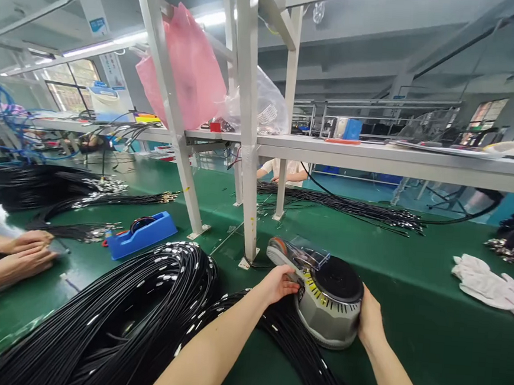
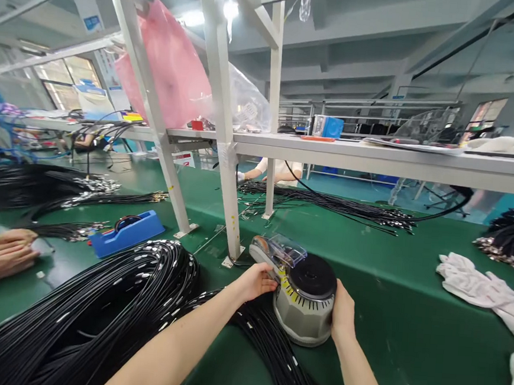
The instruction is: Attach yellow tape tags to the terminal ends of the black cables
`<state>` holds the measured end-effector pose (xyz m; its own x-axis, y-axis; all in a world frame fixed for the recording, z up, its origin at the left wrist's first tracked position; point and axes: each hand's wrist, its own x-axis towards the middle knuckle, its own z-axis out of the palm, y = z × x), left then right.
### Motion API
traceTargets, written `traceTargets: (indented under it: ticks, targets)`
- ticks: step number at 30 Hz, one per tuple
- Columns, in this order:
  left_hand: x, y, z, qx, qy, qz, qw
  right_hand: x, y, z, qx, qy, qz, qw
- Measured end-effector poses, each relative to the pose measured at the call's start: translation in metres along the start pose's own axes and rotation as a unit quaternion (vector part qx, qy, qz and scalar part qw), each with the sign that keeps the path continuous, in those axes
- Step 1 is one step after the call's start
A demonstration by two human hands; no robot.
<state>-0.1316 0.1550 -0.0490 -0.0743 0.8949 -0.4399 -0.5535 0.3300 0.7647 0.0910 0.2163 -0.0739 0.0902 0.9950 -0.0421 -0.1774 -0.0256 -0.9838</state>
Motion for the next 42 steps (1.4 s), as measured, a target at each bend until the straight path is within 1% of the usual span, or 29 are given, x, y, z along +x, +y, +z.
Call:
traceTargets:
  ticks: [3, 6, 8, 10, 12, 14, 15, 17, 18, 19, 21, 23, 25, 27, 28, 29, 30, 31, 33, 34, 35, 36, 38, 39, 40, 42]
  targets:
    - [0.007, 0.001, 0.0, 0.019, -0.01, 0.01, 1.0, -0.003, 0.002, -0.002, -0.034, 0.007, -0.005, 0.999]
    - [0.0, -0.001, -0.002, 0.051, -0.005, 0.061, 0.997, -0.005, -0.001, -0.008, -0.082, -0.003, -0.008, 0.997]
    - [-0.016, -0.005, -0.008, 0.086, 0.003, 0.11, 0.99, -0.01, -0.004, -0.019, -0.119, -0.009, -0.004, 0.993]
    - [-0.038, -0.008, -0.015, 0.138, 0.002, 0.155, 0.978, -0.023, -0.007, -0.035, -0.155, -0.016, 0.004, 0.988]
    - [-0.061, -0.013, -0.024, 0.2, -0.023, 0.186, 0.962, -0.045, -0.007, -0.052, -0.181, -0.033, 0.012, 0.983]
    - [-0.08, -0.019, -0.029, 0.257, -0.058, 0.216, 0.94, -0.073, -0.005, -0.064, -0.208, -0.076, 0.011, 0.975]
    - [-0.086, -0.023, -0.03, 0.308, -0.074, 0.241, 0.918, -0.089, -0.003, -0.068, -0.228, -0.111, 0.005, 0.967]
    - [-0.093, -0.03, -0.03, 0.431, -0.089, 0.294, 0.849, -0.119, -0.001, -0.074, -0.301, -0.204, -0.025, 0.931]
    - [-0.095, -0.034, -0.029, 0.485, -0.087, 0.313, 0.812, -0.133, -0.001, -0.076, -0.344, -0.248, -0.044, 0.905]
    - [-0.096, -0.037, -0.029, 0.525, -0.083, 0.326, 0.782, -0.144, 0.0, -0.078, -0.391, -0.283, -0.069, 0.873]
    - [-0.097, -0.042, -0.029, 0.568, -0.075, 0.335, 0.748, -0.16, -0.002, -0.082, -0.473, -0.326, -0.12, 0.81]
    - [-0.101, -0.045, -0.031, 0.599, -0.077, 0.345, 0.719, -0.165, -0.005, -0.087, -0.53, -0.341, -0.155, 0.761]
    - [-0.106, -0.048, -0.033, 0.625, -0.08, 0.354, 0.691, -0.164, -0.01, -0.092, -0.56, -0.342, -0.169, 0.735]
    - [-0.112, -0.051, -0.034, 0.638, -0.079, 0.36, 0.676, -0.16, -0.016, -0.097, -0.572, -0.347, -0.175, 0.722]
    - [-0.115, -0.052, -0.034, 0.636, -0.078, 0.36, 0.678, -0.158, -0.018, -0.099, -0.575, -0.351, -0.178, 0.717]
    - [-0.116, -0.052, -0.034, 0.625, -0.078, 0.356, 0.69, -0.156, -0.02, -0.101, -0.576, -0.354, -0.181, 0.714]
    - [-0.116, -0.05, -0.034, 0.599, -0.079, 0.345, 0.718, -0.154, -0.021, -0.103, -0.574, -0.358, -0.183, 0.713]
    - [-0.115, -0.048, -0.033, 0.559, -0.08, 0.329, 0.757, -0.152, -0.023, -0.104, -0.571, -0.36, -0.183, 0.715]
    - [-0.106, -0.038, -0.033, 0.467, -0.069, 0.293, 0.832, -0.145, -0.025, -0.104, -0.556, -0.357, -0.171, 0.731]
    - [-0.099, -0.032, -0.032, 0.426, -0.055, 0.276, 0.86, -0.14, -0.025, -0.102, -0.543, -0.345, -0.157, 0.749]
    - [-0.09, -0.025, -0.031, 0.4, -0.039, 0.264, 0.877, -0.135, -0.026, -0.097, -0.527, -0.322, -0.14, 0.774]
    - [-0.079, -0.019, -0.029, 0.383, -0.021, 0.253, 0.888, -0.129, -0.026, -0.089, -0.505, -0.29, -0.124, 0.804]
    - [-0.057, -0.012, -0.023, 0.351, -0.003, 0.218, 0.91, -0.116, -0.025, -0.068, -0.454, -0.21, -0.107, 0.859]
    - [-0.047, -0.011, -0.019, 0.335, 0.001, 0.205, 0.92, -0.109, -0.023, -0.056, -0.431, -0.181, -0.11, 0.877]
    - [-0.04, -0.011, -0.014, 0.32, 0.002, 0.197, 0.927, -0.103, -0.021, -0.043, -0.416, -0.156, -0.118, 0.888]
    - [-0.03, -0.017, -0.006, 0.288, -0.004, 0.175, 0.941, -0.093, -0.015, -0.022, -0.396, -0.106, -0.136, 0.902]
